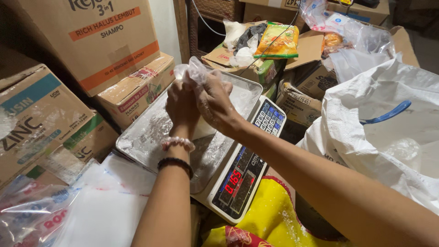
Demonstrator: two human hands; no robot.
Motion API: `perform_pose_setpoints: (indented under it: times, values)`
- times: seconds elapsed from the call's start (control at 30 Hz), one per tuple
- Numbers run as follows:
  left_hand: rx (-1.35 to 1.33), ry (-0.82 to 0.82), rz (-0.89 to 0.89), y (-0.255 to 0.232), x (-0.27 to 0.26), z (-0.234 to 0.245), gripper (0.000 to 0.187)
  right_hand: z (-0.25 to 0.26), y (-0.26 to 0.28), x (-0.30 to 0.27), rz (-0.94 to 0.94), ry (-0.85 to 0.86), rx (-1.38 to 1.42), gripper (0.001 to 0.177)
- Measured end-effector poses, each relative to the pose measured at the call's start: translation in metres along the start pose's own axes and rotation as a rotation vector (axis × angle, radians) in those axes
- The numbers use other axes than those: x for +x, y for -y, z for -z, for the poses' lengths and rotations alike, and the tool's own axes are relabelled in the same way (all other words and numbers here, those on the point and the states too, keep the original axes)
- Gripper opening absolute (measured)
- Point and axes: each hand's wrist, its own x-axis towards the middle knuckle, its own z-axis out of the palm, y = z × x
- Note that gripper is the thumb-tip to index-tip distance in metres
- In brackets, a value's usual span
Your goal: The person scoops white powder from a large sack into small plastic bags using a blue scoop, places each bag on a digital scale to measure the weight, and ties the bags after reaching the target weight. The process is repeated for multiple bags.
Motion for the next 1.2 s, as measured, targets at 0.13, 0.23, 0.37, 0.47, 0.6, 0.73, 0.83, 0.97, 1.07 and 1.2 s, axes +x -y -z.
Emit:
perform_pose_setpoints:
  times: [0.13,0.23,0.37,0.47,0.6,0.73,0.83,0.97,1.07,1.2]
  values:
    - [0.078,-0.11,-0.015,0.016,0.003,-0.021,0.044,-0.001,0.026,-0.001,-0.159,0.018,-0.051,0.054]
    - [0.075,-0.237,-0.025,0.016,0.003,-0.027,0.049,-0.004,0.047,0.0,-0.324,-0.012,-0.092,0.052]
    - [0.002,-0.171,0.127,-0.002,0.008,-0.017,0.045,-0.008,0.069,-0.002,-0.448,0.011,0.049,0.05]
    - [-0.06,-0.04,0.284,-0.017,0.008,0.004,0.046,-0.011,0.08,-0.005,-0.518,-0.02,0.185,0.051]
    - [-0.105,0.067,0.387,-0.036,0.007,0.032,0.046,-0.01,0.094,-0.012,-0.618,-0.04,0.277,0.047]
    - [-0.138,0.133,0.44,-0.051,0.009,0.051,0.048,-0.01,0.11,-0.021,-0.595,-0.015,0.324,0.05]
    - [-0.15,0.166,0.457,-0.057,0.008,0.058,0.051,-0.012,0.12,-0.026,-0.638,-0.03,0.32,0.05]
    - [-0.168,0.183,0.455,-0.062,0.009,0.062,0.055,-0.012,0.126,-0.033,-0.6,-0.038,0.429,0.05]
    - [-0.167,0.155,0.429,-0.059,0.005,0.065,0.053,-0.007,0.12,-0.039,-0.607,-0.044,0.433,0.046]
    - [-0.125,0.121,0.368,-0.054,0.004,0.062,0.051,0.006,0.109,-0.038,-0.544,0.06,0.201,0.052]
